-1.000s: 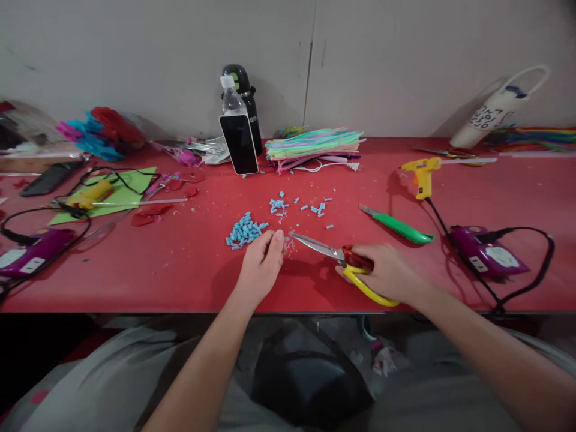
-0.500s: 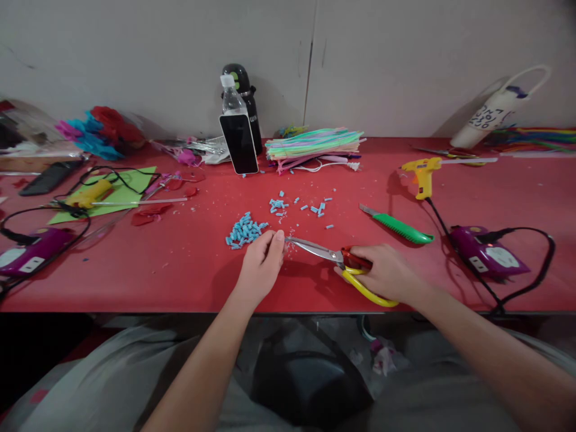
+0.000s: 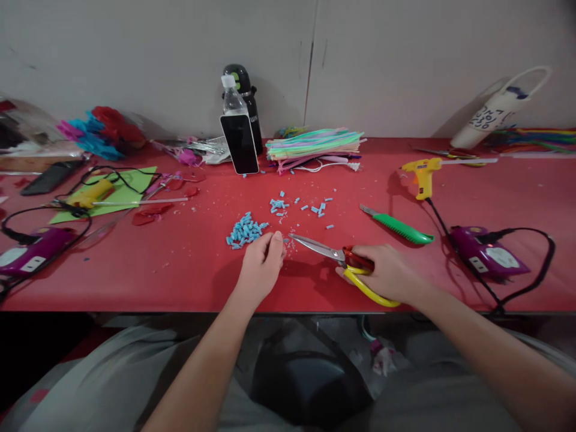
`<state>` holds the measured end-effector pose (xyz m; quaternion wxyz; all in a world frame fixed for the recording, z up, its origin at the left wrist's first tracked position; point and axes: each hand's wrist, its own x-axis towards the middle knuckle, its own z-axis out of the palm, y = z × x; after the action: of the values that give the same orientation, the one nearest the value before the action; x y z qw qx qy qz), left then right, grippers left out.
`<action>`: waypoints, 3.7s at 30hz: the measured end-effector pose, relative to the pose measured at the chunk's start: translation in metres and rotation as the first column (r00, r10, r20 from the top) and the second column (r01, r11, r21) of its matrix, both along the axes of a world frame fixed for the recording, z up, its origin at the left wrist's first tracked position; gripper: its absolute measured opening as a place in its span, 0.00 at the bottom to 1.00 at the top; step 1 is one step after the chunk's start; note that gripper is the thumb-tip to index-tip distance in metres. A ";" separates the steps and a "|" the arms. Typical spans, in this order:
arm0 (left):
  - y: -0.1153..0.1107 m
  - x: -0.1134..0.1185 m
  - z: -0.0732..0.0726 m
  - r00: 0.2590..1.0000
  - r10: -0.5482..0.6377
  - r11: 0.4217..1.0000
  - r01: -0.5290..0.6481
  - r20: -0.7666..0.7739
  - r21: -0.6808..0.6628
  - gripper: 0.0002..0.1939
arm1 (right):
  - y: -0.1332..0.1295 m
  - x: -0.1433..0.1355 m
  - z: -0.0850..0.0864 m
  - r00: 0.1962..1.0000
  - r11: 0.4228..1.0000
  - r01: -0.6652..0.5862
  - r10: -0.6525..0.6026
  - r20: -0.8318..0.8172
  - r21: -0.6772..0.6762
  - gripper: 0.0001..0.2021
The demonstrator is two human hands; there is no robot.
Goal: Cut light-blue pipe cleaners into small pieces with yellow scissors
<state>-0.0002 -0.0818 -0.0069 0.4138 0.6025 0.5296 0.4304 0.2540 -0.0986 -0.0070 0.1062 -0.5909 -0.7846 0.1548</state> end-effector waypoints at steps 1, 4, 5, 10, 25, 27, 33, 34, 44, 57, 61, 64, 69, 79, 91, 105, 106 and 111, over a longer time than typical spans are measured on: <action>0.000 0.000 0.000 1.000 0.002 1.000 -0.002 0.001 0.000 0.21 | 0.000 0.000 0.001 1.000 1.000 0.000 0.000 0.003 -0.002 0.20; 0.000 0.000 0.001 1.000 0.007 1.000 -0.007 0.016 -0.004 0.21 | 0.000 0.000 0.002 1.000 1.000 -0.005 0.005 0.013 -0.010 0.19; 0.001 0.000 0.001 1.000 0.007 1.000 -0.007 0.022 -0.004 0.20 | 0.000 0.000 0.003 1.000 1.000 -0.007 0.008 0.016 -0.009 0.19; 0.000 0.000 0.001 0.999 -0.004 1.000 0.004 0.033 -0.007 0.21 | 0.001 0.000 0.002 1.000 1.000 -0.024 0.024 0.021 0.002 0.17; 0.001 0.001 -0.001 0.997 -0.012 1.000 0.013 0.074 -0.020 0.21 | 0.002 -0.002 0.002 1.000 1.000 -0.002 0.002 0.014 -0.007 0.17; 0.001 0.001 -0.001 0.997 -0.008 1.000 0.010 0.078 -0.018 0.21 | 0.001 -0.001 0.003 1.000 1.000 -0.004 0.005 0.012 -0.012 0.17; 0.001 0.000 0.000 0.998 -0.005 1.000 0.005 0.058 -0.010 0.21 | 0.001 0.000 0.002 1.000 1.000 -0.016 0.016 0.016 -0.007 0.15; 0.001 0.000 0.000 0.998 -0.006 1.000 0.007 0.057 -0.011 0.21 | 0.001 0.000 0.002 1.000 1.000 -0.017 0.018 0.017 -0.006 0.15; 0.002 0.000 -0.001 0.999 -0.014 1.000 0.014 0.037 -0.010 0.21 | 0.003 0.000 -0.002 1.000 1.000 -0.015 0.015 0.026 0.001 0.17; 0.002 0.000 -0.002 0.999 -0.019 1.000 0.019 0.048 0.001 0.20 | 0.003 0.004 0.000 0.999 0.998 -0.043 0.043 -0.015 -0.044 0.19; 0.003 0.000 -0.003 0.999 -0.017 1.000 0.017 0.042 0.000 0.21 | 0.004 0.004 -0.002 0.999 0.998 -0.045 0.044 -0.015 -0.044 0.19; 0.002 -0.001 -0.004 0.999 -0.014 1.000 0.015 0.041 -0.007 0.20 | 0.005 0.004 -0.003 0.999 0.998 -0.040 0.040 -0.006 -0.039 0.18; 0.002 -0.001 -0.004 0.999 -0.024 1.000 0.024 0.029 0.001 0.20 | 0.006 0.001 -0.002 1.000 0.999 -0.024 0.024 0.001 -0.031 0.18; 0.002 -0.001 -0.003 1.000 -0.018 1.000 0.017 0.018 0.020 0.20 | 0.003 0.002 0.001 0.999 0.999 -0.034 0.034 -0.016 -0.031 0.18; 0.003 0.000 -0.007 0.997 -0.010 1.000 0.010 0.073 -0.002 0.20 | 0.005 0.002 -0.002 1.000 1.000 -0.029 0.029 0.004 -0.004 0.16; 0.003 0.001 -0.006 0.990 0.000 0.998 0.009 0.140 -0.063 0.21 | 0.001 0.001 0.001 0.999 1.000 -0.031 0.031 0.016 -0.007 0.17; 0.003 0.001 -0.007 0.990 -0.003 0.998 0.011 0.139 -0.057 0.21 | 0.001 0.001 0.001 0.999 0.999 -0.031 0.031 0.019 -0.009 0.16; 0.002 0.001 -0.006 0.988 -0.014 0.998 0.023 0.152 -0.058 0.21 | 0.002 0.000 0.001 0.999 1.000 -0.023 0.024 0.036 -0.015 0.14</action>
<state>0.0008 -0.0795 -0.0134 0.4747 0.5605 0.5035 0.4550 0.2541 -0.0962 -0.0063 0.0858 -0.5851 -0.7921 0.1511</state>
